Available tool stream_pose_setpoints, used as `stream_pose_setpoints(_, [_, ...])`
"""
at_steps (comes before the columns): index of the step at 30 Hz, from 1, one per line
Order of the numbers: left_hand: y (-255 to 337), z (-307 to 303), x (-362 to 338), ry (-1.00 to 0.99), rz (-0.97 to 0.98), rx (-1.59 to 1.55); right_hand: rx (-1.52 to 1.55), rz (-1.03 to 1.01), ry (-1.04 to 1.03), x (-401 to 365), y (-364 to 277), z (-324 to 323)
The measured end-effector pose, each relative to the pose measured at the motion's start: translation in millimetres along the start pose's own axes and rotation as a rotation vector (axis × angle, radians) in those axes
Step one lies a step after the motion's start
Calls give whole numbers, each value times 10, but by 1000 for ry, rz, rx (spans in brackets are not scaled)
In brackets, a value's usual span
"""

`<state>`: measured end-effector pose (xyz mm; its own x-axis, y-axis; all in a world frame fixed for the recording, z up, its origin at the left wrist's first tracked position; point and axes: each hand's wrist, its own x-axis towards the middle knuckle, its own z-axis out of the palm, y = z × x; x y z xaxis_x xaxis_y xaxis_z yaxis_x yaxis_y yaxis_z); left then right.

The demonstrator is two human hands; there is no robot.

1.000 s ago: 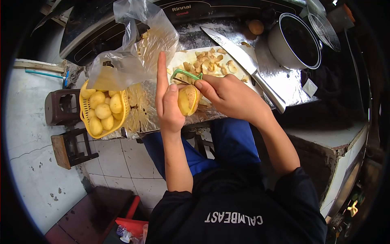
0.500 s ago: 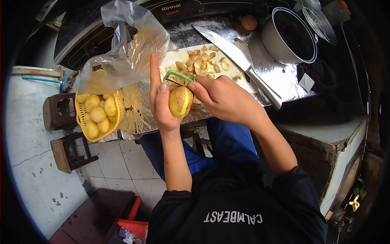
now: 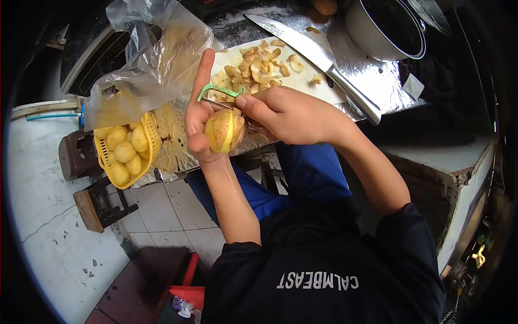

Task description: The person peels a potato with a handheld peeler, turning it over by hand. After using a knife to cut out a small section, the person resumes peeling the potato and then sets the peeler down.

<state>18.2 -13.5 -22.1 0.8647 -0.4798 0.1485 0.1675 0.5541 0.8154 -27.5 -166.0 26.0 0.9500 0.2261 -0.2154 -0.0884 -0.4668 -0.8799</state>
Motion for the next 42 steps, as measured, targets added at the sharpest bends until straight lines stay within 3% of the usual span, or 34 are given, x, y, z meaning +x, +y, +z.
stream_pose_setpoints(3, [22, 15, -12, -27, -28, 53, 23, 52, -24, -54, 5, 83])
stream_pose_setpoints(9, [19, 39, -37, -3, 1, 79, -344, -138, 247, -113, -67, 145])
stream_pose_setpoints(13, [-43, -9, -4, 15, 65, 27, -461, -123, 410, -149, -114, 264])
stream_pose_setpoints(16, [-95, -94, -30, -24, 75, -32, -516, -151, 509, -125, -17, 357])
stream_pose_setpoints(20, [-115, 68, -84, 71, 124, 64, -590, -191, 713, -119, 9, 464])
stream_pose_setpoints(22, [-110, 256, -63, 228, 232, 197, -600, -210, 778, -126, -20, 468])
stream_pose_setpoints(24, [-73, 187, -113, 130, 201, 237, -582, -192, 826, -129, -28, 483])
stream_pose_setpoints(32, [-78, 194, -141, 202, 252, 299, -638, -239, 875, -146, -65, 443])
stream_pose_setpoints(35, [12, 225, -137, 213, 246, 299, -529, -301, 933, -98, -28, 413])
stream_pose_setpoints(38, [72, 237, -167, 242, 223, 308, -361, -229, 835, -93, -38, 302])
stream_pose_setpoints(40, [65, 264, -149, 260, 218, 254, -17, -83, 696, -84, -92, 207])
stream_pose_setpoints(42, [8, 142, -139, 270, 165, 225, -81, -79, 669, -54, -69, 160])
